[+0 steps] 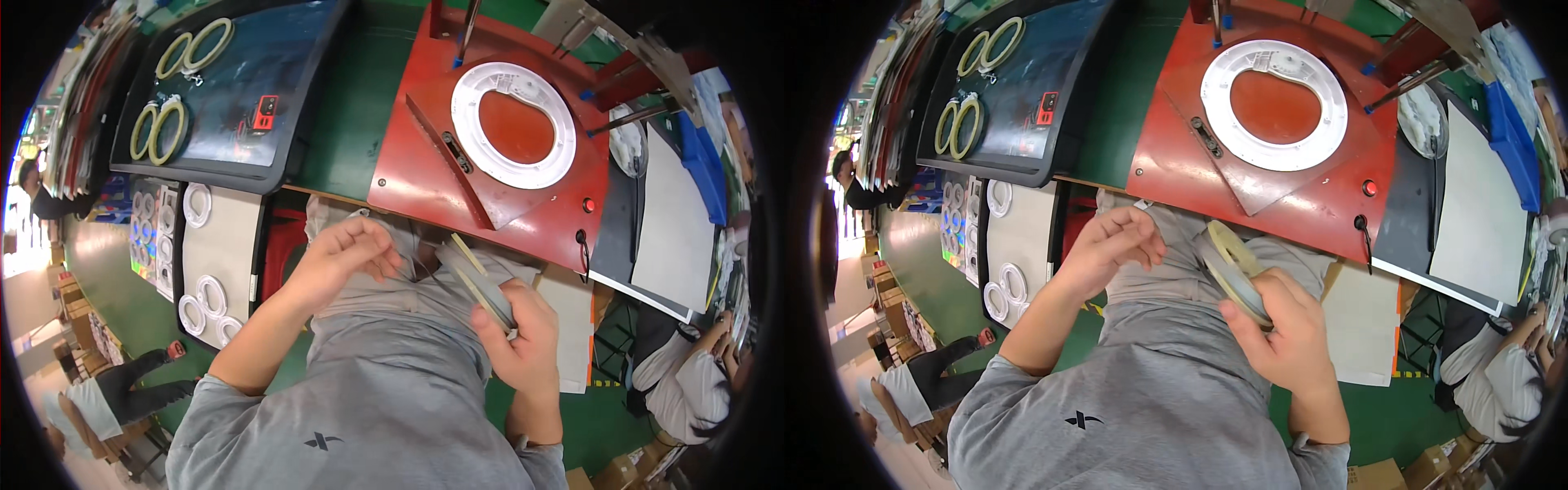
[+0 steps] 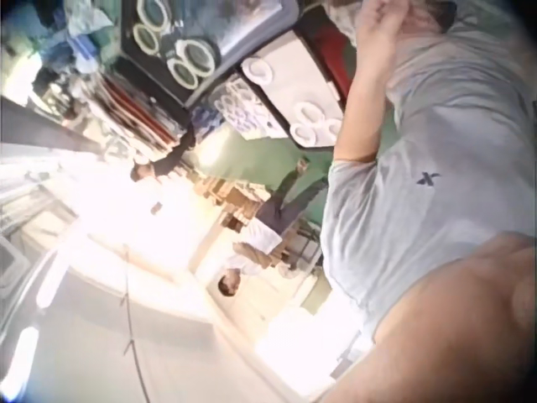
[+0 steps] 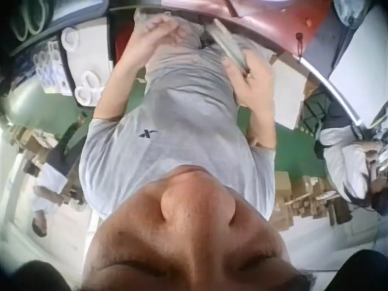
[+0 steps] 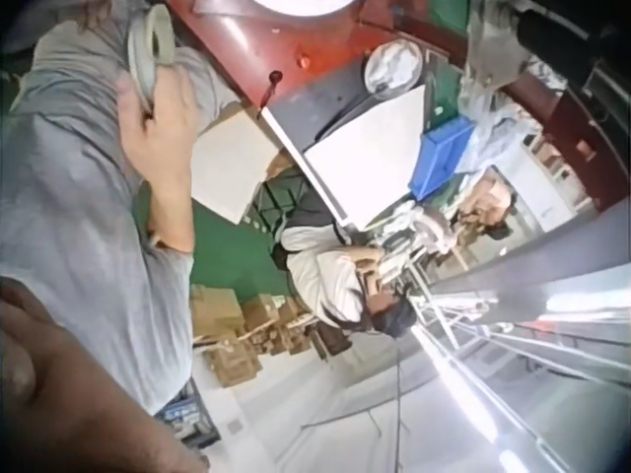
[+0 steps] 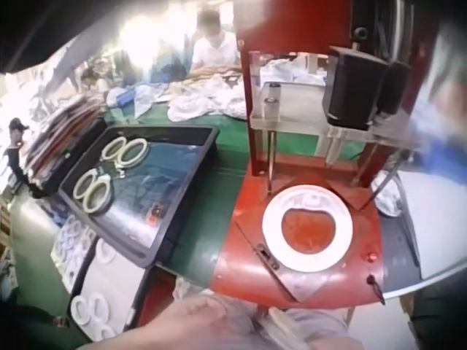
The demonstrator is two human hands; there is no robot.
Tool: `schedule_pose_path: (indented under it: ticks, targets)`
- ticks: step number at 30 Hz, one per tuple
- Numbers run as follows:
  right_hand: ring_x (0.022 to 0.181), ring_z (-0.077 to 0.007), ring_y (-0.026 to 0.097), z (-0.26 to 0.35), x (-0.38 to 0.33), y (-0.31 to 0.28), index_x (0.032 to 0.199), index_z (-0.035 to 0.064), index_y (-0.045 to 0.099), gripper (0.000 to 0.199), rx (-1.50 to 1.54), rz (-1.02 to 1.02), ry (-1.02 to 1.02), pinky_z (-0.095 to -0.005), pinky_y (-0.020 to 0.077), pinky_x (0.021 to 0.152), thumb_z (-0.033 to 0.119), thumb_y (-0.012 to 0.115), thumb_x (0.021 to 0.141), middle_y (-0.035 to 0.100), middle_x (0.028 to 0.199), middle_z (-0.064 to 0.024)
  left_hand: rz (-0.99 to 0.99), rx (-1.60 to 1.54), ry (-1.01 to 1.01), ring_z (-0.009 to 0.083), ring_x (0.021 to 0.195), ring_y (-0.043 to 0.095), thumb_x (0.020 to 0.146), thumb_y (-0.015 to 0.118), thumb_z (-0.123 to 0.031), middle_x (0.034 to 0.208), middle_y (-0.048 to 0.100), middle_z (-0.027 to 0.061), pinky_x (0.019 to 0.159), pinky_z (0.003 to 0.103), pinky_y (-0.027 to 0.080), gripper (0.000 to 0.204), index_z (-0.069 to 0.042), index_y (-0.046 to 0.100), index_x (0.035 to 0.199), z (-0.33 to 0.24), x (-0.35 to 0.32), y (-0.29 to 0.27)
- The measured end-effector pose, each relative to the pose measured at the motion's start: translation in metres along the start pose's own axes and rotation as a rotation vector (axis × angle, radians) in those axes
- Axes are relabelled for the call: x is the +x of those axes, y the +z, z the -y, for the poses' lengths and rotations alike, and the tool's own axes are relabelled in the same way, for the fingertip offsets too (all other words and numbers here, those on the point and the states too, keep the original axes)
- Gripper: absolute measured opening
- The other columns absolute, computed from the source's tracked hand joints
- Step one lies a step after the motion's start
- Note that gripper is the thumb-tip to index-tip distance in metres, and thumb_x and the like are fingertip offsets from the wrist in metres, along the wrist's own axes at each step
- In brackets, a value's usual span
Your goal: Applying adhesive to circular rings and using a mechanical press for assembly.
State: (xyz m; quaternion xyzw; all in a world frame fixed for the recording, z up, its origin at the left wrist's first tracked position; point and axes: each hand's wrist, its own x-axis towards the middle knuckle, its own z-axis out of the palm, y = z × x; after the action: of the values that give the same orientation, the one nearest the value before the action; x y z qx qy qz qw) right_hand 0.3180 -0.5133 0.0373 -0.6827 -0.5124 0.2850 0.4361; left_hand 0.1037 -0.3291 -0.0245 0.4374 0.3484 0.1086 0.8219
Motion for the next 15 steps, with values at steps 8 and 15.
schedule_pose_path:
  ticks: [8,15]
  targets:
    - [0.067,-0.0164,0.059,0.019,-0.016,-0.029,0.094,-0.0012,0.066,0.040,0.396,-0.050,0.024,-0.0281,0.0448,0.060,0.037,0.077,0.095,0.065,0.078,-0.0078,0.211,0.513,0.593,0.0275,0.139,0.051,0.091,0.078,-0.009,0.149,0.053,0.0165,0.115,0.043,0.040,0.061,0.001,0.053,0.145,-0.009,-0.001,0.048]
    - [0.044,-0.0081,0.036,0.019,-0.014,-0.038,0.073,0.0040,0.060,0.073,0.934,-0.191,0.033,-0.0297,0.0244,0.043,0.058,0.029,0.112,0.050,0.055,0.0005,0.446,0.347,0.297,0.0228,0.112,0.059,0.102,0.069,-0.019,0.120,0.062,0.0151,0.094,0.037,0.048,0.044,0.004,0.055,0.136,0.007,-0.005,0.079]
